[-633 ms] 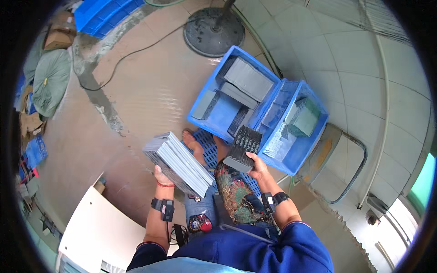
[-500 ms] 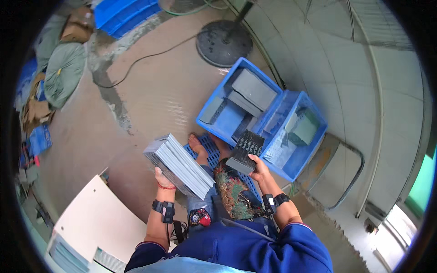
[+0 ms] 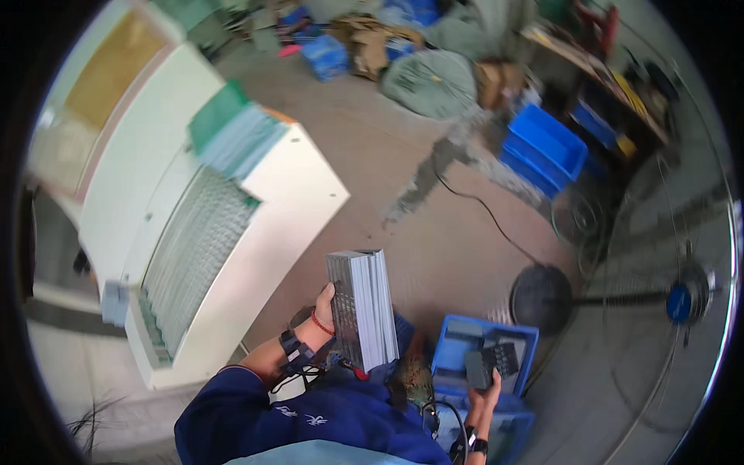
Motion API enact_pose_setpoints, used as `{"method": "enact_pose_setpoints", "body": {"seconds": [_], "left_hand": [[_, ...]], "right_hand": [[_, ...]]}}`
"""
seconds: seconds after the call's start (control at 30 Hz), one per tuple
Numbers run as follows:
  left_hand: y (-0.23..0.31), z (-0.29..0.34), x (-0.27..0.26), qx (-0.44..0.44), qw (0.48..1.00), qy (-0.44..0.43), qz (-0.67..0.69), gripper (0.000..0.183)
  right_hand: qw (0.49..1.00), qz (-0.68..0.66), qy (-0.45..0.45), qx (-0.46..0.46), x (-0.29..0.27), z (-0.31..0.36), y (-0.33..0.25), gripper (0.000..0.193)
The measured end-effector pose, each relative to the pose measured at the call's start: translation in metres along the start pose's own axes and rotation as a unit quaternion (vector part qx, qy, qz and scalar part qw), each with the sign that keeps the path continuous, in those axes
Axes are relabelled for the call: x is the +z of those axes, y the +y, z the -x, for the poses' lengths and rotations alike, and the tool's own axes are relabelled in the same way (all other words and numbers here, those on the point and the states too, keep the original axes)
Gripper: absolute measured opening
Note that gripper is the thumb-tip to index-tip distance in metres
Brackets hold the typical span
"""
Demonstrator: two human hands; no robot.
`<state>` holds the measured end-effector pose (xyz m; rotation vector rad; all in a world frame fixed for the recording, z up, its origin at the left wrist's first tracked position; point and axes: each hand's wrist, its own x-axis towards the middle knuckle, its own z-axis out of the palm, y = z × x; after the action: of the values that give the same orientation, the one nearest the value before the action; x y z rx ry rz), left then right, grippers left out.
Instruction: Load black rectangular panels from a blue storage bin into a feeding machine on the production floor.
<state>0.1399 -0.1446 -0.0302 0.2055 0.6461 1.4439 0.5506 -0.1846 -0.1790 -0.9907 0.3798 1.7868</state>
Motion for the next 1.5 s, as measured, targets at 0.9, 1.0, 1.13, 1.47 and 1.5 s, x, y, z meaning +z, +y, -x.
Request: {"method": "enact_pose_setpoints", "body": {"seconds": [0.9,1.0,1.13,1.47,1.5], "left_hand": [[0.226,0.517,-0.119,0.728,0.565,0.368,0.123,0.04],[0.256,0.558,-0.147,0.688,0.584,0.418,0.103,0.038],[0.301,0.592,-0.197,0.605,0.612,0.501,0.094,0.041],[0.391,0.622,-0.229,0.348,0.774,0.528,-0.016,0.046],[0.398,0.62,-0.224,0.286,0.77,0.567,-0.055,0.051]], "right_hand": [[0.901,0.359,-0.241,0.032,0.324,-0.03,0.09,0.041],[0.879,0.393,-0.269,0.037,0.365,-0.011,0.131,0.041],[0.853,0.423,-0.304,0.04,0.408,0.016,0.188,0.042],[0.802,0.479,-0.355,0.014,0.485,0.097,0.283,0.043],[0.801,0.481,-0.356,0.004,0.492,0.104,0.288,0.044]]}}
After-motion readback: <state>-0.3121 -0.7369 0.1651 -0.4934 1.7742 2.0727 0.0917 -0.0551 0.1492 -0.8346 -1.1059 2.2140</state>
